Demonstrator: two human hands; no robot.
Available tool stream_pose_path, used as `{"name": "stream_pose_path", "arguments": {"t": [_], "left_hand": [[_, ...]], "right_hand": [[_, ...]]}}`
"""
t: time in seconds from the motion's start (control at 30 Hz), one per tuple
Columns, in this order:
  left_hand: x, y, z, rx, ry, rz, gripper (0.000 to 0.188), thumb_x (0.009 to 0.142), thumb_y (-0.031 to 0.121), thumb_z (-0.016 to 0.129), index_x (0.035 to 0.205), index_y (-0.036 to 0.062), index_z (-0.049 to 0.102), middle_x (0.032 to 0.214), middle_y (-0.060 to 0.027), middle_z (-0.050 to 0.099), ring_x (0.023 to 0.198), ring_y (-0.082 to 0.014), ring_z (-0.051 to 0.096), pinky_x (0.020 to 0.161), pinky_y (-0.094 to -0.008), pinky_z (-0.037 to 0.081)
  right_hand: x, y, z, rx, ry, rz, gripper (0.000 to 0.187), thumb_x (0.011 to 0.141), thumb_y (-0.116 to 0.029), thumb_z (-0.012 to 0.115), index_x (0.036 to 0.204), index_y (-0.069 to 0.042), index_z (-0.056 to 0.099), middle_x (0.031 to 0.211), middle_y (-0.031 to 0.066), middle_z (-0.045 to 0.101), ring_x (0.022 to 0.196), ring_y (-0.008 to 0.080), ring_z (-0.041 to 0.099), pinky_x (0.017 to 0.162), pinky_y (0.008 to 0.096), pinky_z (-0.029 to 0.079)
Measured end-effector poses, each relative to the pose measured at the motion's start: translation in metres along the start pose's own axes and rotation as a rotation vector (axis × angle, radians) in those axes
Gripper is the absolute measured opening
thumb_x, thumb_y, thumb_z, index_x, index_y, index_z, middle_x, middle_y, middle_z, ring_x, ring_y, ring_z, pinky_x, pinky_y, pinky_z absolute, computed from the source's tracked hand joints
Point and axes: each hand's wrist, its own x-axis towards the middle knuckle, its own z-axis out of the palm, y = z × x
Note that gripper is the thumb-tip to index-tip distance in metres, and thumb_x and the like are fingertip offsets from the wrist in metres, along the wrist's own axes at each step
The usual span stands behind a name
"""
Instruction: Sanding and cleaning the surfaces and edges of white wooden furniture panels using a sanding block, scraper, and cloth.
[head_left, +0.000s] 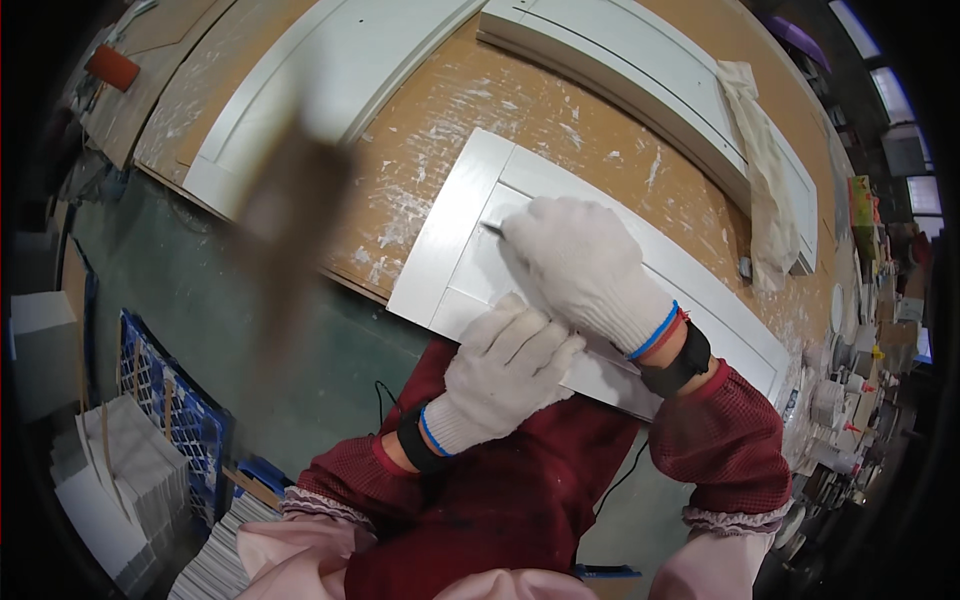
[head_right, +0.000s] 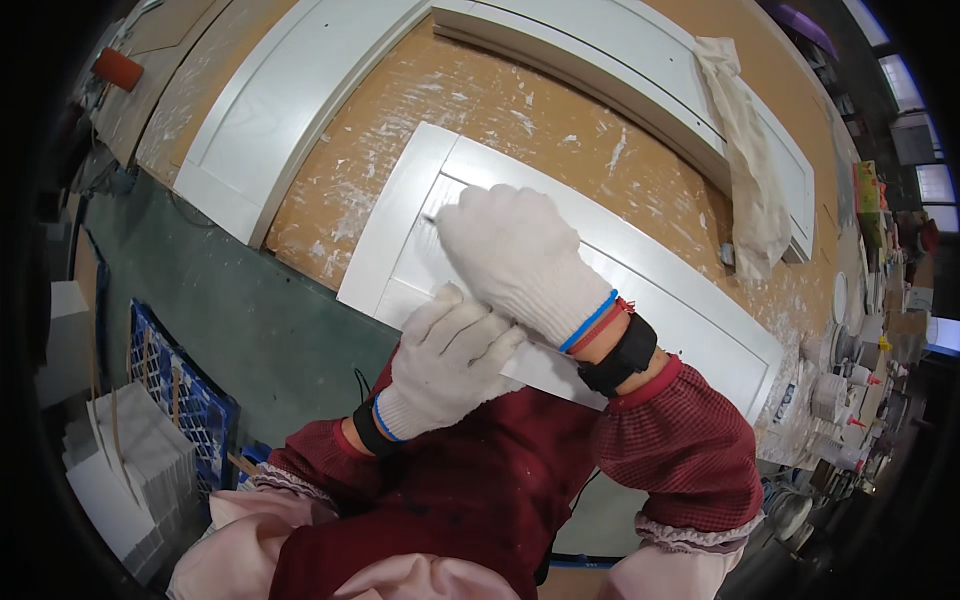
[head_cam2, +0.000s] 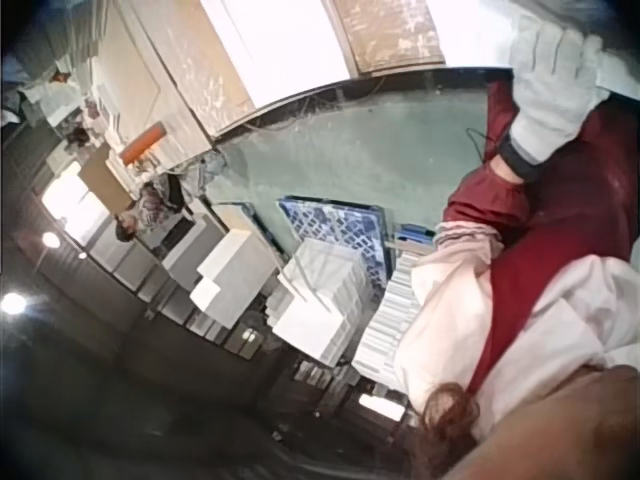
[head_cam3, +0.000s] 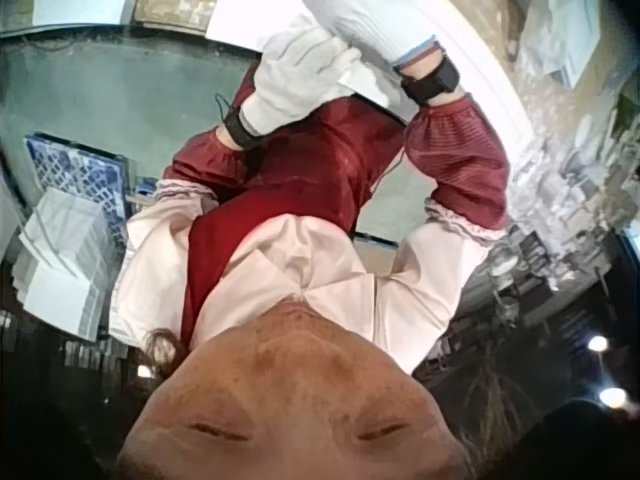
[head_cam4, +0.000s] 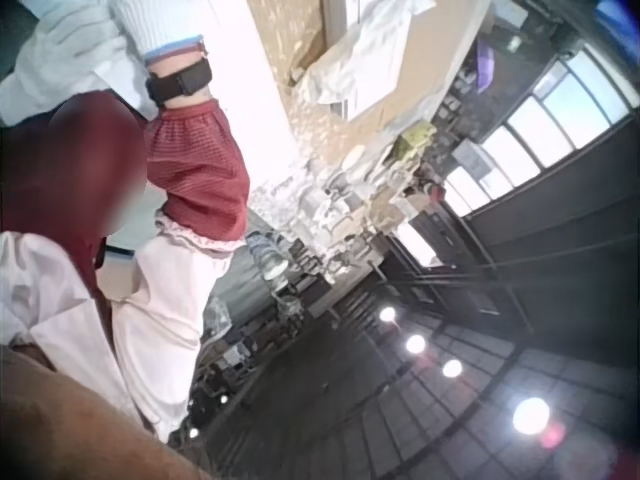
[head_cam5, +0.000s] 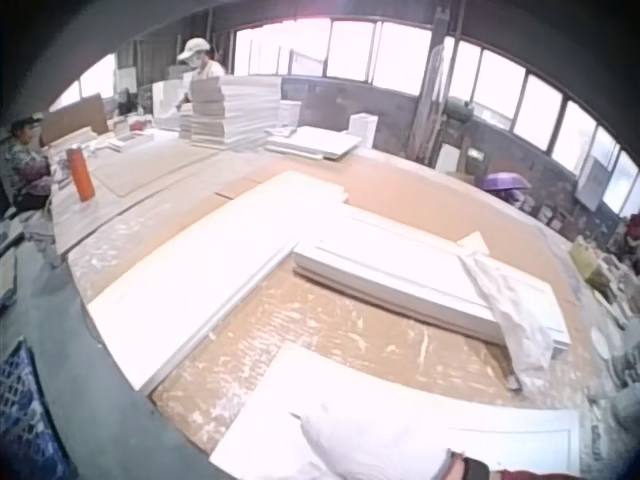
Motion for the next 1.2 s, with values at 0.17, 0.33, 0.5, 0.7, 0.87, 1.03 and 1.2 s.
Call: {"name": "stream_pose_path", "arguments": {"t": [0.17,0.33,0.5,0.7,0.87,1.03,1.2], "left_hand": [[0.002,0.001,-0.001,-0.105,-0.042,-0.016,0.035,0.075,0.03,0.066,0.105,0.0104,0.067,0.105,-0.0048,0.063,0.106,-0.0236,0.059,0.097,-0.0424,0.046],[0.002,-0.004,-0.002,-0.123,0.001,0.01,0.034,0.077,0.025,0.066,0.106,0.0076,0.066,0.106,-0.0058,0.062,0.104,-0.0238,0.059,0.093,-0.0424,0.048],[0.004,-0.009,0.001,-0.108,0.017,0.088,0.022,0.089,0.027,0.062,0.101,0.0089,0.068,0.102,-0.004,0.062,0.095,-0.0213,0.059,0.078,-0.0368,0.05],[-0.003,-0.015,0.006,-0.131,0.028,0.153,0.011,0.083,0.012,0.068,0.093,0.0121,0.07,0.099,0.0006,0.061,0.09,-0.0155,0.058,0.064,-0.0267,0.049],[-0.002,-0.011,0.003,-0.182,-0.079,0.135,0.008,0.079,0.012,0.069,0.086,0.0135,0.069,0.095,0.0014,0.061,0.085,-0.0139,0.056,0.063,-0.0256,0.047],[-0.002,-0.009,0.004,-0.17,-0.035,0.087,0.009,0.078,0.017,0.072,0.086,0.0164,0.07,0.094,0.0022,0.06,0.085,-0.0132,0.056,0.063,-0.0254,0.047],[-0.001,-0.007,0.005,-0.169,-0.008,0.076,0.006,0.077,0.017,0.073,0.081,0.0173,0.069,0.091,0.0041,0.059,0.084,-0.0122,0.056,0.066,-0.0254,0.048]], "right_hand": [[-0.007,-0.003,-0.003,-0.031,-0.03,-0.059,0.013,0.078,-0.017,0.062,0.082,-0.005,0.065,0.079,0.0124,0.064,0.075,0.0286,0.066,0.064,0.0405,0.054],[-0.024,0.012,-0.005,0.125,-0.044,-0.031,0.012,0.085,-0.017,0.057,0.091,-0.007,0.059,0.08,0.0126,0.058,0.077,0.0337,0.058,0.067,0.044,0.046],[-0.068,0.027,-0.008,0.066,0.05,0.07,0.013,0.08,-0.017,0.06,0.09,-0.007,0.062,0.077,0.0091,0.06,0.074,0.0283,0.063,0.064,0.0405,0.049],[-0.105,0.039,-0.001,0.129,0.022,0.031,0.018,0.079,-0.013,0.064,0.095,-0.008,0.061,0.08,0.0048,0.054,0.076,0.024,0.056,0.066,0.0365,0.042],[-0.095,0.043,-0.004,0.256,0.048,0.055,0.02,0.075,-0.006,0.065,0.095,-0.008,0.061,0.078,0.0047,0.051,0.075,0.0245,0.054,0.063,0.0386,0.042],[-0.059,0.042,-0.001,0.26,0.001,-0.017,0.025,0.074,-0.008,0.063,0.099,-0.008,0.06,0.079,0.0042,0.052,0.076,0.0247,0.055,0.063,0.0375,0.044],[-0.047,0.034,0.001,0.148,-0.029,-0.062,0.031,0.073,-0.012,0.06,0.104,-0.009,0.058,0.082,0.0033,0.053,0.077,0.0237,0.056,0.063,0.0364,0.045]]}}
